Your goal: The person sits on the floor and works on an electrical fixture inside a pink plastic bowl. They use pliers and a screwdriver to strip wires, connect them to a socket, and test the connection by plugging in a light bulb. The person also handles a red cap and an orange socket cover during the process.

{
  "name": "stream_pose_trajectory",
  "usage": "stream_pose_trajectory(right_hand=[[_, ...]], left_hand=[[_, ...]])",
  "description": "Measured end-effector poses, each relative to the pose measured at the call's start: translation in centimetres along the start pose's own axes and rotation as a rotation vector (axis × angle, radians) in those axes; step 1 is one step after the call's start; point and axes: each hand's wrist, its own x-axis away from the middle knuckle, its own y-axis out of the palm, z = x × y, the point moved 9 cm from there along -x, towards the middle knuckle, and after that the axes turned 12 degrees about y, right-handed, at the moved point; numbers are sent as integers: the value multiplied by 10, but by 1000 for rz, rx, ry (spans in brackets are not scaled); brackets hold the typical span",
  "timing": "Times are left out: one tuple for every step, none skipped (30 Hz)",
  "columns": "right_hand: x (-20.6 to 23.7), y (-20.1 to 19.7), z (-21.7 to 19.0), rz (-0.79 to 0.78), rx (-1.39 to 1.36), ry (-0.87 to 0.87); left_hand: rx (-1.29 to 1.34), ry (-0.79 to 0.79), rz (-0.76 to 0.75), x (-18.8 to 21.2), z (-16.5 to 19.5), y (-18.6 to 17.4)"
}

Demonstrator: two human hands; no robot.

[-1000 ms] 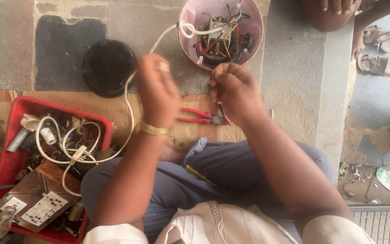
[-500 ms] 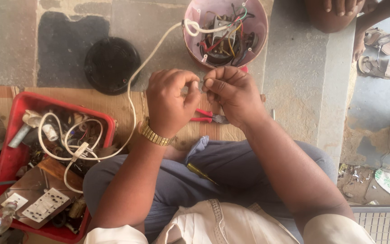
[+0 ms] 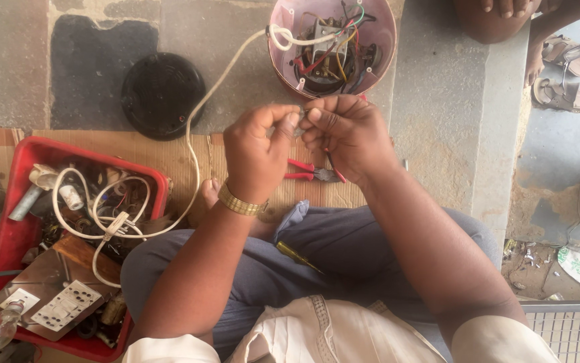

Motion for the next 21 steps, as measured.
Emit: stream_pose_trajectory(right_hand=[[0, 1, 0, -12, -13, 11], [0, 2, 0, -24, -26, 22], [0, 3, -1, -35, -34, 26], [0, 4, -1, -46, -42, 30], [1, 4, -1, -57, -50, 34], [1, 5, -2, -59, -33, 17], [2, 5, -3, -61, -16, 1], [2, 6, -4, -64, 2, -16], [3, 4, -4, -49, 12, -29], [3, 4, -4, -36, 23, -42], [4, 3, -4, -21, 34, -55], [4, 2, -3, -8, 71, -61], [5, 2, -2, 6, 109, -67], [5, 2, -2, 18, 147, -74], [6, 3, -4, 8, 174, -105], [7, 4, -6, -4, 200, -135], [8, 5, -8, -15, 227, -166], [10, 7, -10, -17, 299, -209], [12, 8, -12, -19, 372, -251], [13, 10, -14, -20, 444, -295], [13, 11, -13, -38, 450, -305]], left_hand=[[57, -45, 12, 1, -5, 0], [115, -90, 23, 2, -10, 1], [138, -122, 9, 3, -13, 2], [161, -154, -4, 4, -16, 4], [184, -186, -18, 5, -19, 6], [184, -179, -25, 5, -19, 6], [186, -173, -32, 5, -19, 7], [186, -165, -38, 5, -18, 7], [173, -163, -29, 5, -18, 6], [158, -160, -19, 6, -19, 6], [145, -157, -10, 6, -19, 5], [166, -173, -18, 8, -20, 6], [186, -188, -26, 9, -23, 8], [206, -202, -33, 10, -25, 9], [236, -249, -44, 13, -30, 11], [263, -296, -55, 16, -35, 14], [291, -342, -65, 20, -40, 16], [399, -413, -37, 24, -47, 20], [506, -484, -8, 28, -54, 24], [614, -554, 21, 32, -60, 29], [661, -596, 41, 35, -65, 31]])
